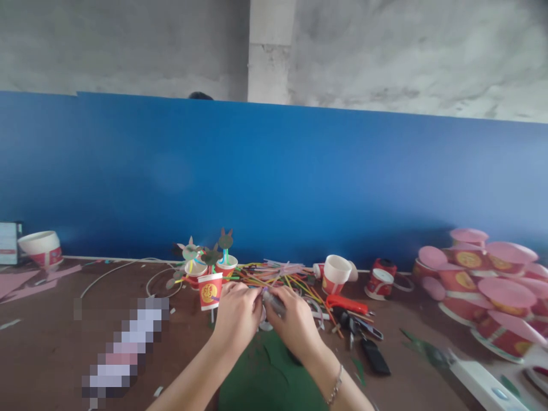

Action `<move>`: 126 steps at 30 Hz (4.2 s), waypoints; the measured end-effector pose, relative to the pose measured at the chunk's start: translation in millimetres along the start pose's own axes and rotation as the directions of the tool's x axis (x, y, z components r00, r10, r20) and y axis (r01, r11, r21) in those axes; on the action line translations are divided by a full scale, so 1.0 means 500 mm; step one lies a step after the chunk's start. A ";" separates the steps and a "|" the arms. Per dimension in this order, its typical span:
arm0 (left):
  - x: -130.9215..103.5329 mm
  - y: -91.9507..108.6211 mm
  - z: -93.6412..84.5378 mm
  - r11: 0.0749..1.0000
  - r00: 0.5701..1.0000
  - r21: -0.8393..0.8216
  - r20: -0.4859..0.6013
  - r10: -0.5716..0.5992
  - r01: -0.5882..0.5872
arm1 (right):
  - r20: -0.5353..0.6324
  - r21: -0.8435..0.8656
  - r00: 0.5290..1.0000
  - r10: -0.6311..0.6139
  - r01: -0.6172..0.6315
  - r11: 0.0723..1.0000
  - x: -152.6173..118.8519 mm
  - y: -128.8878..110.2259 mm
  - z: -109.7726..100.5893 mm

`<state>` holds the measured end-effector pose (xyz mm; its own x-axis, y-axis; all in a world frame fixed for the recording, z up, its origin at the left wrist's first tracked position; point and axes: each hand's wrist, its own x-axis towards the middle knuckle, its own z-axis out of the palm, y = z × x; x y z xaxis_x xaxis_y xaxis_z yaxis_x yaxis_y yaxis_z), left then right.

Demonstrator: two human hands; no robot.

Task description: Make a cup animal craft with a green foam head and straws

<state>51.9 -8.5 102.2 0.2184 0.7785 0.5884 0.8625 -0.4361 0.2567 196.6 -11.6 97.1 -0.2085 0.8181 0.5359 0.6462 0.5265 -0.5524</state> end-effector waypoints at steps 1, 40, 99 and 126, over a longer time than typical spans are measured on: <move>-0.002 0.002 0.001 1.000 1.000 0.005 -0.013 0.008 -0.008 | -0.009 -0.023 1.000 -0.007 0.007 1.000 0.000 -0.001 0.000; -0.005 0.002 -0.003 0.997 1.000 -0.067 0.012 0.024 -0.023 | -0.015 -0.125 1.000 -0.014 0.012 0.992 -0.003 -0.011 -0.008; -0.017 0.031 0.001 0.996 0.997 0.055 0.027 0.073 -0.075 | -0.038 0.226 0.970 0.241 -0.226 0.948 0.007 0.011 0.020; 0.028 -0.059 -0.031 0.951 0.966 -0.174 0.026 -0.256 0.256 | 0.266 -0.454 0.914 0.308 -0.163 0.876 0.003 0.044 0.015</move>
<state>22.5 8.4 114.9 0.0025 0.8755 0.4832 0.7968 -0.2937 0.5281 205.1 2.9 80.6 -0.1869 0.9709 0.1497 0.9332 0.2231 -0.2818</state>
